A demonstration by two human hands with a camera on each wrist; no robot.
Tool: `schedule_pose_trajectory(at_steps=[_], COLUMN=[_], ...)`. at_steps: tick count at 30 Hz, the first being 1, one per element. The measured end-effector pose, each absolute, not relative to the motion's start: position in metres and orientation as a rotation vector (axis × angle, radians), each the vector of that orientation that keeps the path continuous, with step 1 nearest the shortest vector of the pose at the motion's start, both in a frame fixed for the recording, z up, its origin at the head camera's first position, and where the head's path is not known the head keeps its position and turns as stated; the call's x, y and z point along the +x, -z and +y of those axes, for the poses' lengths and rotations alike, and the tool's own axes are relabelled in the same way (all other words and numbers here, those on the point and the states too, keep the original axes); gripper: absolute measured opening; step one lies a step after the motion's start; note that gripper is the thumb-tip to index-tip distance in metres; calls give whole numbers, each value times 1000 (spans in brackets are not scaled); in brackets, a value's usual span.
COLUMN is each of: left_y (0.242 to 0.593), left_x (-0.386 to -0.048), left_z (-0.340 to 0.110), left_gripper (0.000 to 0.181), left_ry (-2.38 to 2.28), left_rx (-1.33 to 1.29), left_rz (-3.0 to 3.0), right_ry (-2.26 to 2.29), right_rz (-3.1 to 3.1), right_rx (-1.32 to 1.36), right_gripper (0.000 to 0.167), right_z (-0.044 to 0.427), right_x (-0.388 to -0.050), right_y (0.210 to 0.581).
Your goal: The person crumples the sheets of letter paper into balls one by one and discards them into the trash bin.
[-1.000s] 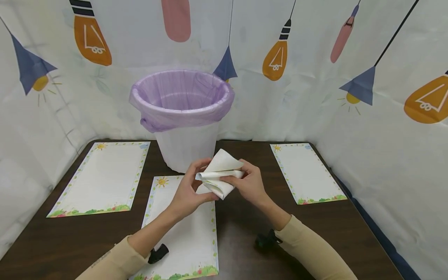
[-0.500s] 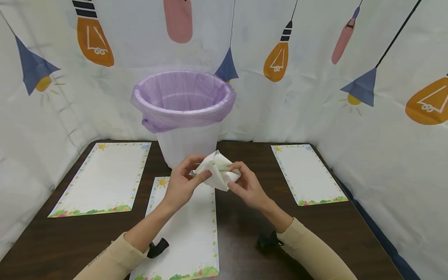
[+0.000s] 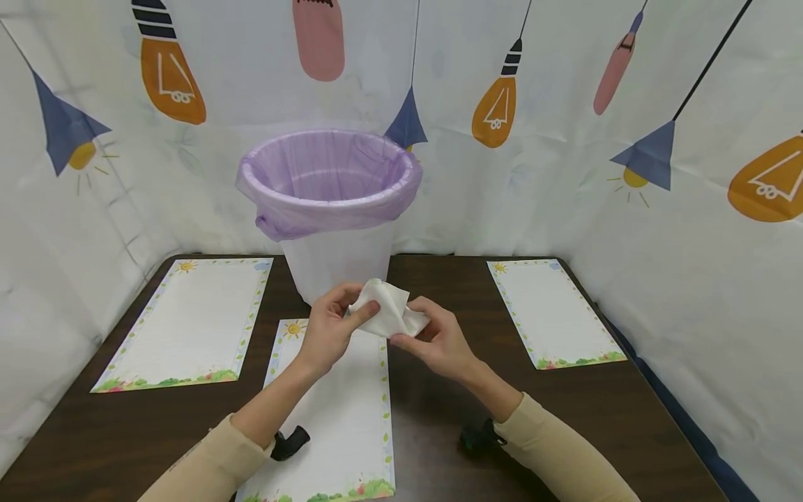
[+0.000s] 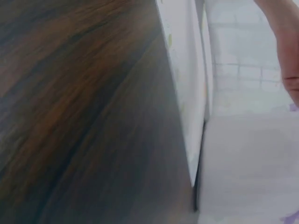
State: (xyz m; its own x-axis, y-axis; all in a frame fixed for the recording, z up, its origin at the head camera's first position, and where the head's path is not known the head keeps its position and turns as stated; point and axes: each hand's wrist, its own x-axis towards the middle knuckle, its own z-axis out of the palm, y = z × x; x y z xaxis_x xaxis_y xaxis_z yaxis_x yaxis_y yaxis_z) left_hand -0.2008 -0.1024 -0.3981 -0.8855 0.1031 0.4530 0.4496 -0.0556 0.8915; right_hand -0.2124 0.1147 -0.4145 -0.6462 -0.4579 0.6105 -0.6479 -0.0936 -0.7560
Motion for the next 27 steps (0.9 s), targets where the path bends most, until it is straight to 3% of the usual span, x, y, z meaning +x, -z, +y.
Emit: schedule_pose_trajectory(at_steps=[10,17,27], left_y=[397,400,398], left_x=[-202,-197,-191], left_z=[-99,-95,-95], left_gripper=[20,32,23], left_ry=[2044,1848,1408], left_rx=[-491,-383,-392], left_rz=[-2006,-1963,-2083], right_ry=[-1820,-1826,-1645], right_rz=[-1926,-1987,-1972], right_rx=[1247,1312,1266], right_gripper=[30,40,52], right_z=[109,114,122], right_x=[-202,-200,-218], right_y=[392,391,420])
